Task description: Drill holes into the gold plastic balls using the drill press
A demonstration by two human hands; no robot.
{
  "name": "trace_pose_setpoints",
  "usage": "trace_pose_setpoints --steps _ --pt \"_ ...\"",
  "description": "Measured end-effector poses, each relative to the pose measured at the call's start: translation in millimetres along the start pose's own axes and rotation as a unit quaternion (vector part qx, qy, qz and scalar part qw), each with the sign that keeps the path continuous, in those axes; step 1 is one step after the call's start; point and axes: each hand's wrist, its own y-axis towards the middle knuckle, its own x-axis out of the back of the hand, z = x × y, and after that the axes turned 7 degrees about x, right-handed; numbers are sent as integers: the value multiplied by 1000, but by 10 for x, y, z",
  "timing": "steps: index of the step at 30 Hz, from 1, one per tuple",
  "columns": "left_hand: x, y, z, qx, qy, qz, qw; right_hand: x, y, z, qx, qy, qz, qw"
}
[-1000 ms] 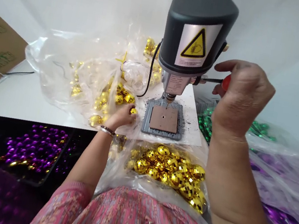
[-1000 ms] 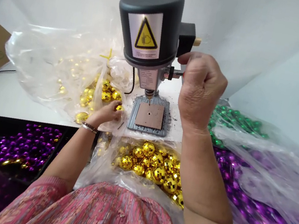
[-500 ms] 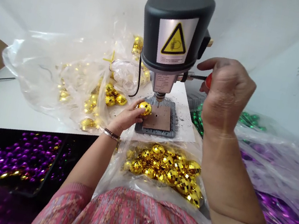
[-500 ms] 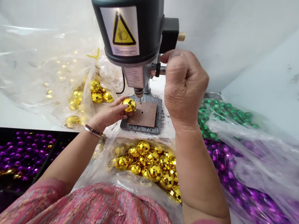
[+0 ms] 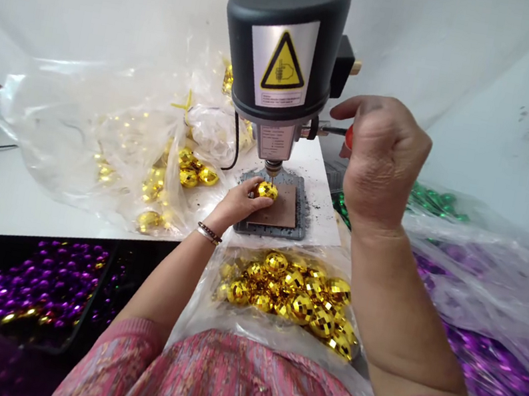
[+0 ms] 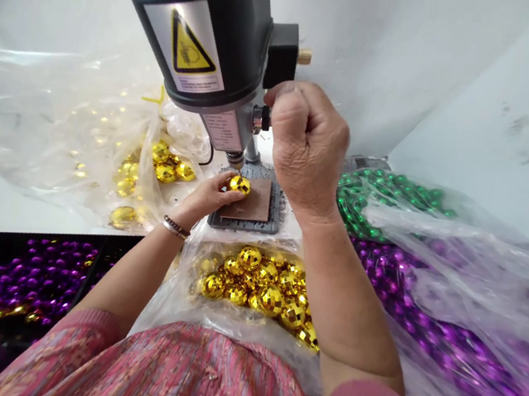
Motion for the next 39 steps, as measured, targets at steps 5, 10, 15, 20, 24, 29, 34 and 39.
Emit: trace_pose_setpoints --steps 5,10,15,20,24,29,34,39 --pt "-64 -47 -75 -1 67 17 998 -12 5 4 -2 0 -9 1000" --pt "-110 -58 -108 3 55 11 998 7 -40 43 -21 15 -22 999" --pt "-112 -52 -79 5 32 14 999 40 -210 8 -11 -5 -13 1000" --pt "-120 -42 -40 -19 22 23 999 30 -336 -61 -3 -15 -12 1000" --pt "-135 -29 -12 -6 20 19 1000 16 -377 -84 4 -34 -18 999" --pt "-154 -12 29 -3 26 14 1000 -1 -451 -133 22 -44 -33 998" --pt "-177 5 90 -16 12 23 1000 -25 -529 -200 36 -49 -48 997" --pt "-198 16 123 -27 -11 20 999 -54 -555 -243 34 -41 -74 996"
